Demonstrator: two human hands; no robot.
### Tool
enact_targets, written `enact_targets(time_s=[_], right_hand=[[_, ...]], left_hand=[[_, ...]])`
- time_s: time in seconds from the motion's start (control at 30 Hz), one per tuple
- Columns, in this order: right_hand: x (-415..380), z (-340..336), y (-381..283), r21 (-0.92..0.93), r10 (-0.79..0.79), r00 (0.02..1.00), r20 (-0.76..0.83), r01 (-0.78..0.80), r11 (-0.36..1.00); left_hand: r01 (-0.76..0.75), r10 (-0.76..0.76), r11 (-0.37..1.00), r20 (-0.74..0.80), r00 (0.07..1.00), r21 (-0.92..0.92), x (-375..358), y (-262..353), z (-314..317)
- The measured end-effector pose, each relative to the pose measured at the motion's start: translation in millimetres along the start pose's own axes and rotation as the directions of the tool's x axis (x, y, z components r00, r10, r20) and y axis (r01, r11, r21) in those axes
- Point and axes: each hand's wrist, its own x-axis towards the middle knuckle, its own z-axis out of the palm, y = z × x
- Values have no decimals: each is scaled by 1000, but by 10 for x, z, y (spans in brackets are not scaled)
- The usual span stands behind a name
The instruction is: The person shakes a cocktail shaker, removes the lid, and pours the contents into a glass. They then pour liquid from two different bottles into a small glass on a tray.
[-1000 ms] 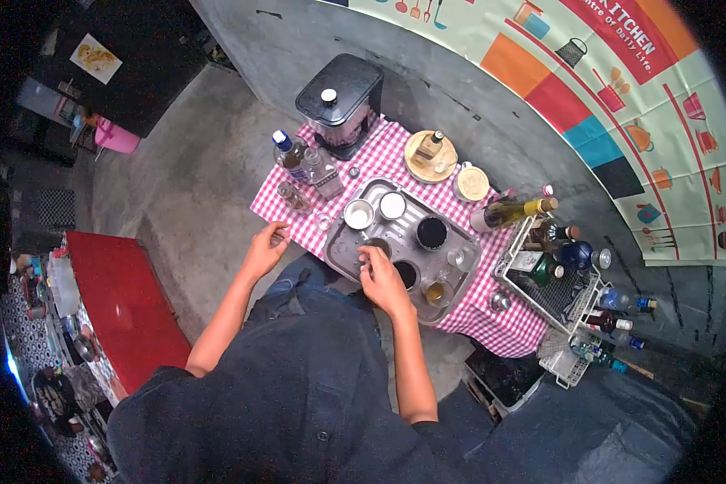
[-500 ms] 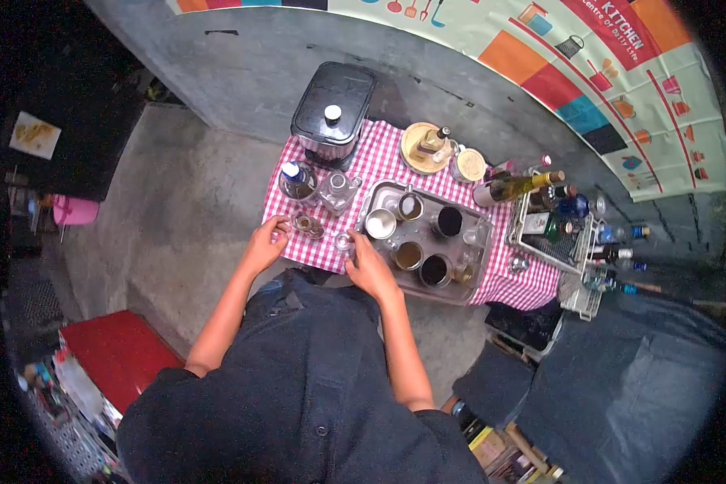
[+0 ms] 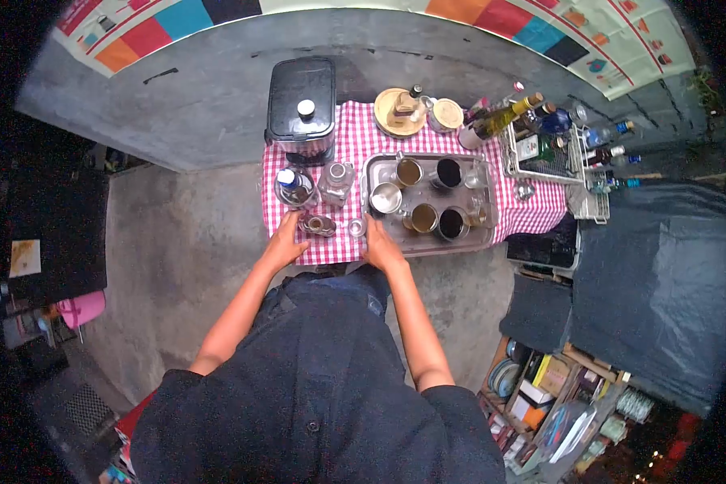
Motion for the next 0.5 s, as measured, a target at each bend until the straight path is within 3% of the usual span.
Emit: enact_targets(time_s=[0.27, 0.33, 0.47, 0.5], right_hand=[[45, -648, -579, 146, -102, 962, -253, 142, 979], [178, -756, -679, 142, -189, 924, -331, 247, 959], [584, -693, -709, 80, -284, 886, -366, 334, 939], [661, -662, -699, 211, -235, 915, -327, 314, 926]], left_hand=[[-31, 29, 999, 57, 998, 27, 81, -186, 9], [-59, 59, 998, 20, 998, -14, 63, -166, -24], [-69, 70, 997, 20, 997, -17, -1, -100, -150], [-74, 74, 997, 14, 997, -16, -28, -94, -178]])
